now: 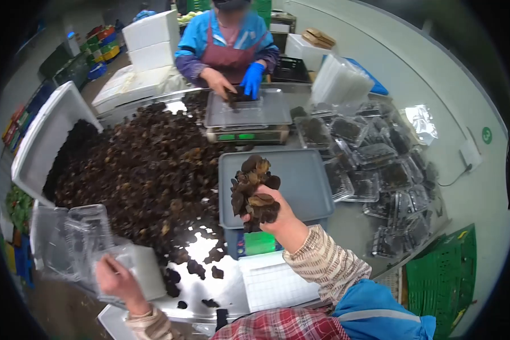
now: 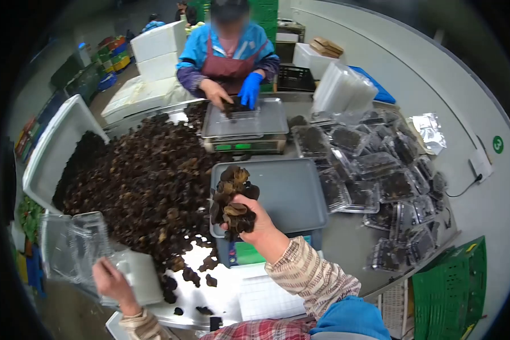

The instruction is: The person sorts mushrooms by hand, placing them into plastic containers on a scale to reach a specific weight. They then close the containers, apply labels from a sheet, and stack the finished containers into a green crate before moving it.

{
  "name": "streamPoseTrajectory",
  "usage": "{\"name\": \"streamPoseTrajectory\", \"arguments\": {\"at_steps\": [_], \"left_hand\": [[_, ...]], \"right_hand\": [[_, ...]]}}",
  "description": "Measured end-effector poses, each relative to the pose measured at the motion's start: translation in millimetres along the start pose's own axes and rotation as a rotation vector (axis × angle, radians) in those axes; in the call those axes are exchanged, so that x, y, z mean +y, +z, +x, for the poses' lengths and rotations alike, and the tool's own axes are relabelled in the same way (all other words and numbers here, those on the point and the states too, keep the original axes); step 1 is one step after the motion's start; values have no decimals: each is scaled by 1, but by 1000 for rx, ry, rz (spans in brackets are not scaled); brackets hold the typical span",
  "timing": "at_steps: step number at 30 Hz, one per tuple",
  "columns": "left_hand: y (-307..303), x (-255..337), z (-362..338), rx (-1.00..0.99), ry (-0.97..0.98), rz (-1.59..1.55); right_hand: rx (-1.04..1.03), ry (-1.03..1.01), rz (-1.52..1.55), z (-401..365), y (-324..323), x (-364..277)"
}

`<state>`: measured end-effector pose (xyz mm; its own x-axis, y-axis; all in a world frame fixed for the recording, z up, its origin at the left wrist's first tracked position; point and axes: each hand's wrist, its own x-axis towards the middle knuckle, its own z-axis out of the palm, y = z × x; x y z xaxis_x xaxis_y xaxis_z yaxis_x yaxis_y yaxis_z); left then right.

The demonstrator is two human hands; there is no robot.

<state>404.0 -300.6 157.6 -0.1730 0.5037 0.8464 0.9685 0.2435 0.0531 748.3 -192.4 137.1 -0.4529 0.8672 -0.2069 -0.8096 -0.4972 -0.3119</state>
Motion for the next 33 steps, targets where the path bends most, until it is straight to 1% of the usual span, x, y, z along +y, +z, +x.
{"name": "streamPoseTrajectory", "arguments": {"at_steps": [2,4,5,6,7,8,9,10,11,13,14,15,16,17,18,19,20,21,22,24,26,27,28,29,30,31,32,33], "left_hand": [[-3,-15,7,2,-151,-57],[-9,-22,17,152,-139,-64],[-7,-16,18,134,-125,-63],[-9,-5,19,140,-41,-120],[-11,5,19,150,40,-178],[-4,11,5,-37,114,-264],[6,32,-2,-126,264,-285],[13,55,-5,-252,352,-353],[24,79,-7,-180,406,-381],[41,114,-14,-153,497,-494],[45,127,-16,-261,565,-565],[54,139,-23,-308,636,-665],[54,158,-26,-313,684,-737],[62,169,-38,-361,767,-791],[67,182,-44,-331,822,-847],[69,194,-45,-348,879,-904],[71,202,-47,-405,971,-913],[74,212,-50,-409,1023,-920],[78,220,-53,-411,1073,-930],[85,229,-58,-436,1072,-946],[85,231,-61,-463,1070,-966],[84,230,-63,-474,1025,-953],[83,229,-64,-484,980,-937],[83,228,-65,-489,975,-936],[83,227,-66,-453,927,-947],[84,226,-67,-416,878,-956],[82,222,-66,-417,869,-951],[79,216,-65,-382,770,-963]], "right_hand": [[-23,-48,-9,-23,-9,-16],[2,-188,-203,-52,-27,-23],[129,-223,-229,-68,-39,-25],[256,-249,-255,-84,-49,-29],[107,-210,-36,-94,-43,-35],[37,-213,-55,-103,-54,-40],[98,-228,-33,-111,-56,-42],[154,-244,-15,-117,-56,-45],[152,-243,-13,-119,-59,-50],[113,-283,-151,-122,-60,-57],[111,-281,-153,-119,-58,-60],[80,-274,-160,-114,-54,-65],[48,-268,-164,-109,-48,-69],[135,-271,-235,-106,-40,-72],[131,-258,-374,-101,-38,-77],[200,-217,-363,-92,-25,-82],[270,-174,-350,-83,-12,-86],[161,-218,-413,-69,-22,-90],[191,-207,-452,-60,-12,-92],[161,-342,-736,-36,-19,-90],[68,-504,-1195,-9,-47,-84],[-30,-708,-1659,-4,-46,-84],[-7,-623,-1884,-1,-55,-76],[-79,-591,-2102,-2,-60,-70],[-159,-551,-2317,-2,-63,-66],[-210,-491,-2430,-2,-64,-63],[-223,-487,-2431,-4,-62,-62],[-185,-472,-2419,-8,-51,-64]]}}
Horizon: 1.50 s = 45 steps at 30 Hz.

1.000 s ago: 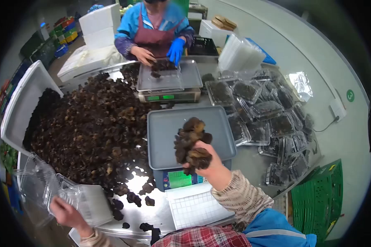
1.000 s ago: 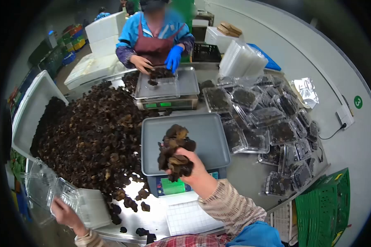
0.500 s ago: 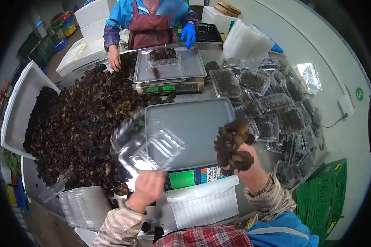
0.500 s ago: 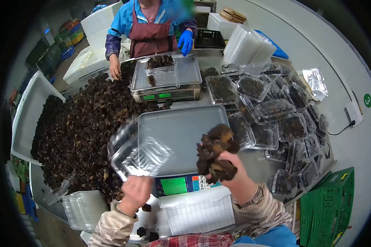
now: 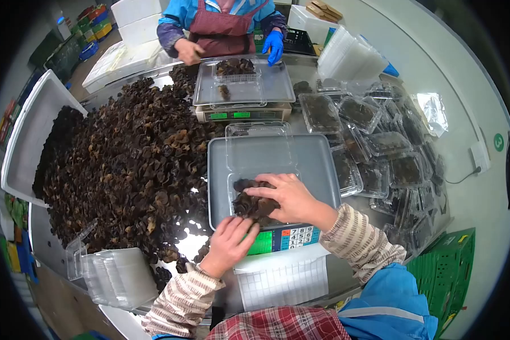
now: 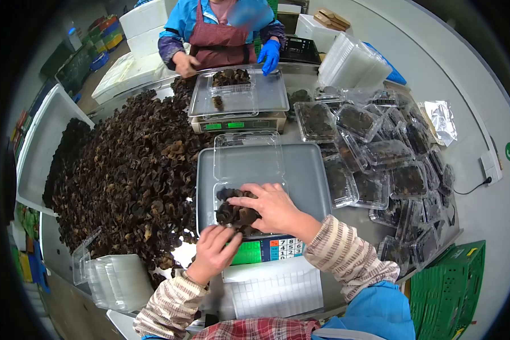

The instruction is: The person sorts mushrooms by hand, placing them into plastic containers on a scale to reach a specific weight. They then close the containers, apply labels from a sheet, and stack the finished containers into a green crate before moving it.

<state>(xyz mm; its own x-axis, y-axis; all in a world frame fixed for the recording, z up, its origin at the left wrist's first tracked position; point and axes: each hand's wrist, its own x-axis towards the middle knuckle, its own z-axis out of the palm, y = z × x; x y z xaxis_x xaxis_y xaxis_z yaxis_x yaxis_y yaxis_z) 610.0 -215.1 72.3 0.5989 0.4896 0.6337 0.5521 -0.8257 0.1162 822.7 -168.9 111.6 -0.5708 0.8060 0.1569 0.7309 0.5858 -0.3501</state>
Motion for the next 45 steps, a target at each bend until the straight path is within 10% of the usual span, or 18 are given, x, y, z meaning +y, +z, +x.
{"name": "streamPoseTrajectory", "arguments": {"at_steps": [3,7,13,15,21,23,25,31,37,39,45], "left_hand": [[-14,-17,-29,211,-339,54],[-2,-54,-114,-62,-863,481],[12,-79,-158,-365,-753,372],[7,-91,-160,-82,-721,300],[-87,-79,-83,770,-1805,-1072],[-86,-99,-116,754,-1494,-1749],[-75,-86,-102,1068,-1466,-1795],[-80,-55,-59,1002,-1350,-2047],[-72,-45,-16,311,-1454,-914],[-41,-65,-7,160,-949,-510],[8,-80,39,-413,-586,195]], "right_hand": [[-57,77,-14,-5,-21,-11],[-137,192,37,-13,-38,-22],[519,123,84,-50,-28,-27],[571,161,82,-72,-31,-35],[750,658,430,-157,-7,-39],[683,745,471,-167,3,-51],[664,707,606,-171,17,-60],[628,641,582,-160,17,-83],[527,606,551,-165,27,-86],[446,669,565,-164,28,-88],[423,598,588,-147,29,-73]]}}
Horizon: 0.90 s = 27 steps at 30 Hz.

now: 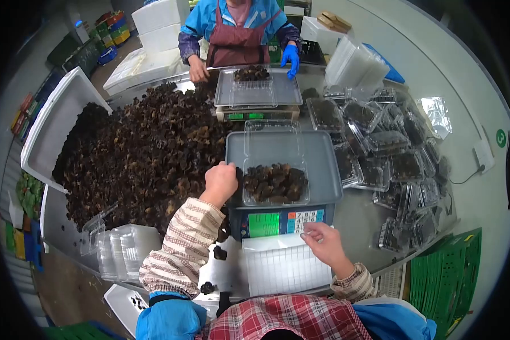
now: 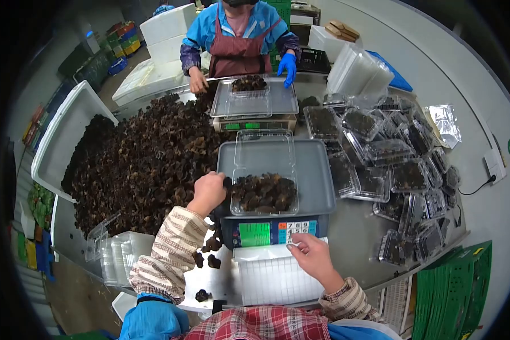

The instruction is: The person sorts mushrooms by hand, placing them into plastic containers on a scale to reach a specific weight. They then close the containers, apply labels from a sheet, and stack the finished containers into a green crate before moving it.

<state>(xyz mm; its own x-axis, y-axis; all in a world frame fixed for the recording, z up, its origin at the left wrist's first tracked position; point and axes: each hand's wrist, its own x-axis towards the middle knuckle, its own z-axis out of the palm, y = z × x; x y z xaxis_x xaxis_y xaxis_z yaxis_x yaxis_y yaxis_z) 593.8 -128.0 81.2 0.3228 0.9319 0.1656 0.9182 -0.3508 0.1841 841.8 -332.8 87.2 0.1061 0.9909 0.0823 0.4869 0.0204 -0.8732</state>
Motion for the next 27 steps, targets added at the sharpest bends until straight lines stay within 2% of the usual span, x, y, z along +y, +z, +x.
{"name": "streamPoseTrajectory", "arguments": {"at_steps": [2,5,6,9,13,15,17,20,22,24,26,27], "left_hand": [[4,-2,2,4,78,20],[-4,-7,-11,193,48,-155],[-12,-11,-18,225,-67,-281],[-26,-29,-31,223,-164,-393],[-24,3,-18,188,15,-197],[-7,3,-6,178,60,-151],[5,2,6,21,143,-3],[6,-1,4,67,141,14],[-18,-11,-14,226,15,-107],[-41,-35,-32,138,-244,-60],[-22,-71,-56,272,-108,244],[-19,-74,-63,236,-134,151]], "right_hand": [[19,-65,-4,3,0,5],[48,10,-12,2,-7,13],[37,45,-12,-2,-10,15],[82,49,-22,-1,-15,19],[39,75,-31,3,-4,11],[8,-8,13,7,6,0],[-27,-39,13,8,10,-12],[-36,-48,46,2,8,-10],[6,4,-3,-5,-1,-1],[46,54,3,-13,-8,13],[69,112,5,-28,-9,25],[69,105,-3,-28,-10,32]]}}
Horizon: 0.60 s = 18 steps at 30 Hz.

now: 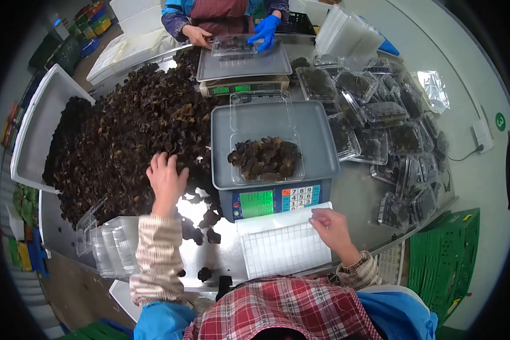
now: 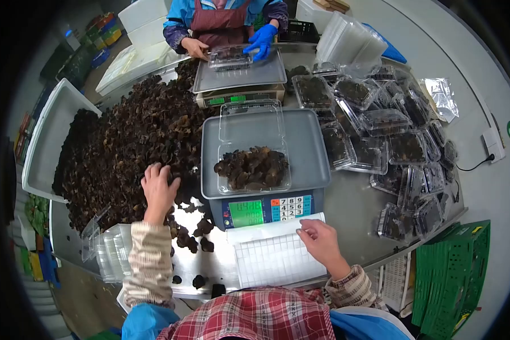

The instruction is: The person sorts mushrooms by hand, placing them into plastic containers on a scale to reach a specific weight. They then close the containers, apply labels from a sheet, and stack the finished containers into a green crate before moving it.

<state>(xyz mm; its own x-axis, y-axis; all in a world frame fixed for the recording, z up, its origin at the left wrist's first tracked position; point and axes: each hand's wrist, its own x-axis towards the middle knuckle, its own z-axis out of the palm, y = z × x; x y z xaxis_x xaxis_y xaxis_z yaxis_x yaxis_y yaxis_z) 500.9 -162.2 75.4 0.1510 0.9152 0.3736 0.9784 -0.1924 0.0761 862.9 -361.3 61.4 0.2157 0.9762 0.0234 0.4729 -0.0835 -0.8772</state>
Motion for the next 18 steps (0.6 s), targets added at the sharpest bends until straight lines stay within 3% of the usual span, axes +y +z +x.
{"name": "streamPoseTrajectory", "arguments": {"at_steps": [1,3,5,18], "left_hand": [[-10,10,-5,96,52,-44],[-16,26,-12,97,61,-325],[-26,45,-16,155,87,-404],[-19,66,-13,211,128,-474]], "right_hand": [[0,-1,-9,1,1,-1],[3,-71,-59,7,2,-7],[10,-110,-85,17,1,-13],[102,-263,-184,86,-25,-47]]}}
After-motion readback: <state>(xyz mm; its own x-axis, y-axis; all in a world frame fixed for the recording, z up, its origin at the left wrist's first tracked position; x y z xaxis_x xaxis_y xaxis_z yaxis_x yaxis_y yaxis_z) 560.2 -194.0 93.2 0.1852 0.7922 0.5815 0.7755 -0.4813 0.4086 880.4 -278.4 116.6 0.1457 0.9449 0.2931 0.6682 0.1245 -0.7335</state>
